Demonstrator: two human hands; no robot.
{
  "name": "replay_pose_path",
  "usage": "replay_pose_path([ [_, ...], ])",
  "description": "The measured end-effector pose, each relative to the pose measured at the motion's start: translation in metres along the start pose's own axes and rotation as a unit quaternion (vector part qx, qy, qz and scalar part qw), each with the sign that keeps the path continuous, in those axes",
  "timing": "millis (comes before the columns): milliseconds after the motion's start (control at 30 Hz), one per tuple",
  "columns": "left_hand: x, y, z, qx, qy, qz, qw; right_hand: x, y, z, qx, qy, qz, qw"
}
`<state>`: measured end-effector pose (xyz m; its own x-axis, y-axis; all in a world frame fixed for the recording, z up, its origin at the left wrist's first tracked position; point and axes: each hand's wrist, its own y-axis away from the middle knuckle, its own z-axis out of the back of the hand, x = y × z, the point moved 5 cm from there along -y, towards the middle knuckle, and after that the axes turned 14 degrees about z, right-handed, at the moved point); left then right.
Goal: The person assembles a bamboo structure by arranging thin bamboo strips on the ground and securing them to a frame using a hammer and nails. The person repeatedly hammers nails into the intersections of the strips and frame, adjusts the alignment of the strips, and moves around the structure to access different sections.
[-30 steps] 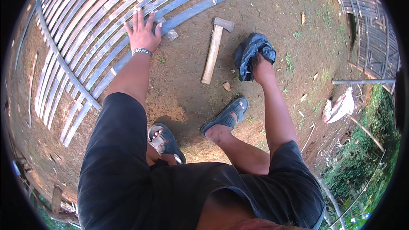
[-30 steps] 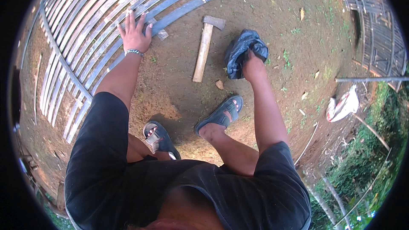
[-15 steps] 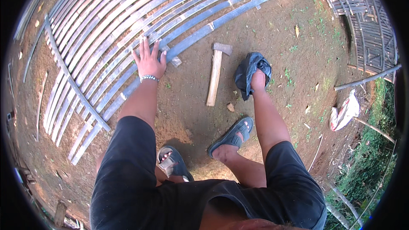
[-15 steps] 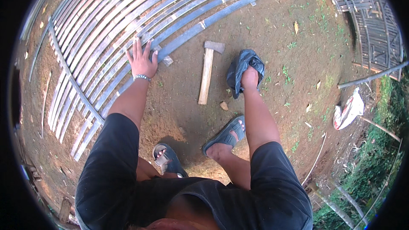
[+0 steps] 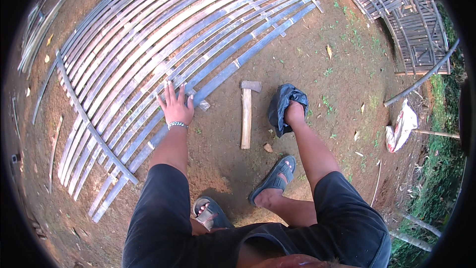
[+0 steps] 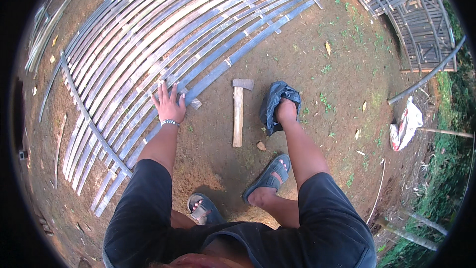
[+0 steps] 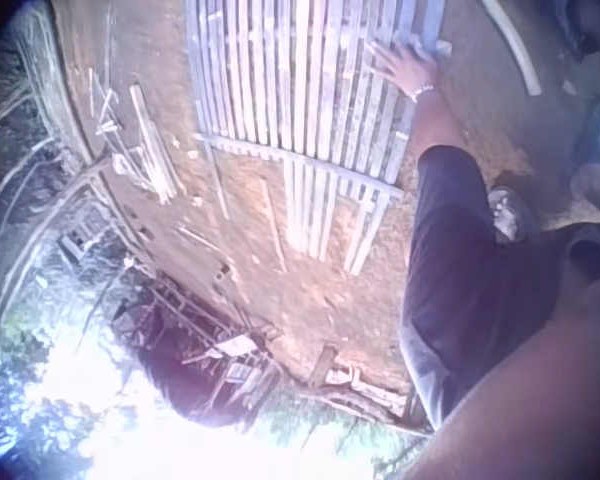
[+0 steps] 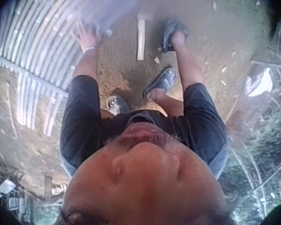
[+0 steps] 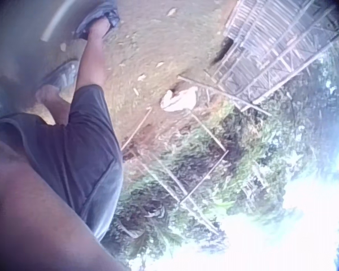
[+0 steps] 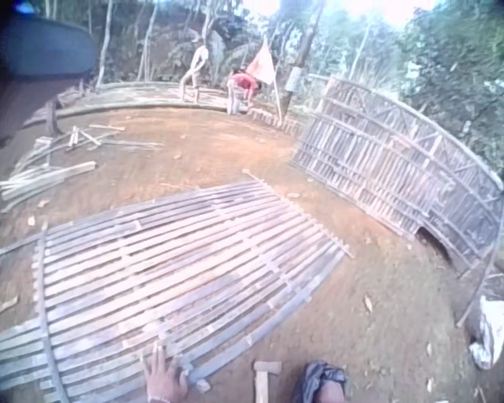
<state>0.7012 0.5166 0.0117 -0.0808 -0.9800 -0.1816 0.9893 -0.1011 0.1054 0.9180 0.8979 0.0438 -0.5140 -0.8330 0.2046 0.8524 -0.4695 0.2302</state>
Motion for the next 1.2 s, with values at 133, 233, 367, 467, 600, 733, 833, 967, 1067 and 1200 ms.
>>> replay_pose_path([
  [133,0.001,0.001,0.001,-0.02,0.014,-0.006,1.0,0.013,0.008,0.016,-0.007,0.021,0.027,0.999],
  [233,-0.001,0.003,0.002,-0.02,0.03,-0.008,0.999,0.013,0.015,0.025,-0.003,0.054,0.025,0.998],
  [367,-0.001,0.004,0.0,-0.001,0.015,-0.004,1.0,0.036,0.034,0.071,-0.014,0.004,-0.018,1.0],
  [467,-0.003,0.005,0.009,0.009,0.004,-0.004,1.0,0.054,0.046,0.11,-0.119,-0.069,-0.017,0.99],
  [600,0.005,0.003,0.007,0.005,0.027,-0.011,1.0,0.098,0.059,0.145,-0.221,-0.217,0.066,0.949],
  [733,0.0,0.018,0.02,-0.056,0.134,-0.044,0.988,0.158,0.049,0.131,-0.18,-0.262,0.165,0.934],
  [833,-0.031,0.052,0.042,-0.063,0.278,-0.154,0.946,0.184,0.032,0.088,-0.034,-0.321,0.162,0.932],
  [967,-0.062,0.107,0.075,0.049,0.402,-0.182,0.896,0.21,0.029,0.05,0.078,-0.35,0.184,0.915],
  [1067,-0.056,0.117,0.065,0.124,0.457,-0.108,0.874,0.211,0.033,0.027,0.124,-0.376,0.206,0.895],
  [1200,-0.046,0.126,0.055,0.243,0.459,-0.063,0.852,0.21,0.042,0.01,0.228,-0.401,0.21,0.862],
])
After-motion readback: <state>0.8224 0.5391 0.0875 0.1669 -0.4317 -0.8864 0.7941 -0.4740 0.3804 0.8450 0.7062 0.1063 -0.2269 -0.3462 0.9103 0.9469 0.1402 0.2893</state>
